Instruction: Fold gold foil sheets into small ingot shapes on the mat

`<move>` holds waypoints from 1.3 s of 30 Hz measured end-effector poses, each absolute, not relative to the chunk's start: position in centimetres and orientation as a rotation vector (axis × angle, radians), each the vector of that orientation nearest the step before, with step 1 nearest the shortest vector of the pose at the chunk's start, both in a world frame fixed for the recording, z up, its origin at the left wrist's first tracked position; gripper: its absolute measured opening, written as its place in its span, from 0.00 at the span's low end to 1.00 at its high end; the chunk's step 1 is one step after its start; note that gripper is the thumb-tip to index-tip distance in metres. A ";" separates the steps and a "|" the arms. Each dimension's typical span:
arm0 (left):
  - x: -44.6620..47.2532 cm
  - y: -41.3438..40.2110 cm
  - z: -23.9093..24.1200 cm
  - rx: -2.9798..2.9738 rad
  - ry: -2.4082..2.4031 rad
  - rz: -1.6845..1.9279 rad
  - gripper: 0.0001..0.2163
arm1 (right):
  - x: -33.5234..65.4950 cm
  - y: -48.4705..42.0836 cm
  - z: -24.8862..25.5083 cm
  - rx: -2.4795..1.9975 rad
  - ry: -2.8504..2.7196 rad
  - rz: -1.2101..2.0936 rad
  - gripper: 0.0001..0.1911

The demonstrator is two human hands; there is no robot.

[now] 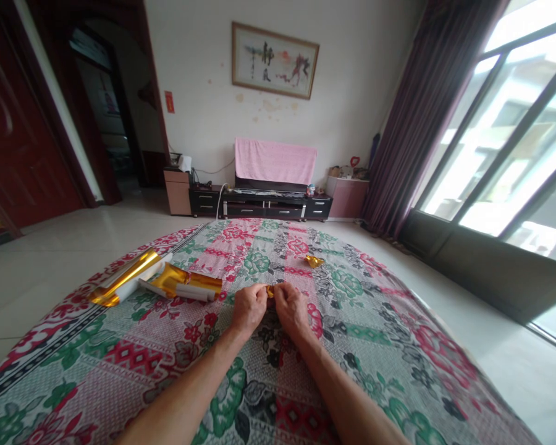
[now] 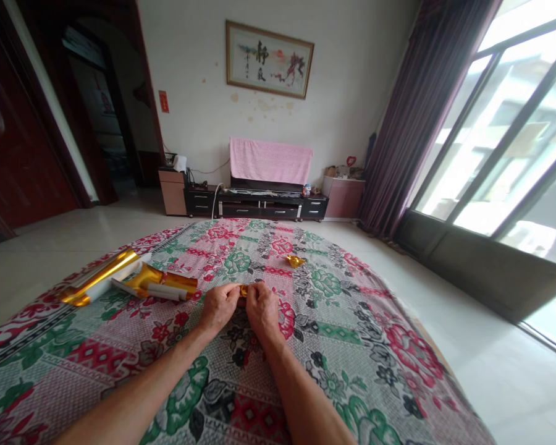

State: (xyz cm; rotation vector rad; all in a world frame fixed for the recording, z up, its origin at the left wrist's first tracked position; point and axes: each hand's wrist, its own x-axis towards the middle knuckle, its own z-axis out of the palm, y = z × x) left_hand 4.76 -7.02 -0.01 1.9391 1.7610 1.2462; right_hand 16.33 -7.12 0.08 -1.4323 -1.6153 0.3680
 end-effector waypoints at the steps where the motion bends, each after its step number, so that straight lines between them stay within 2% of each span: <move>1: 4.7 -7.0 0.0 1.925 1.753 1.256 0.13 | 16.3 -7.1 0.1 -1.431 -1.613 0.373 0.15; 14: 5.0 -7.3 0.2 1.948 1.741 1.254 0.13 | 16.4 -7.2 0.2 -1.413 -1.557 0.466 0.15; 39: 5.0 -7.4 0.2 1.973 1.809 1.175 0.14 | 16.5 -7.2 0.3 -1.413 -1.607 0.412 0.14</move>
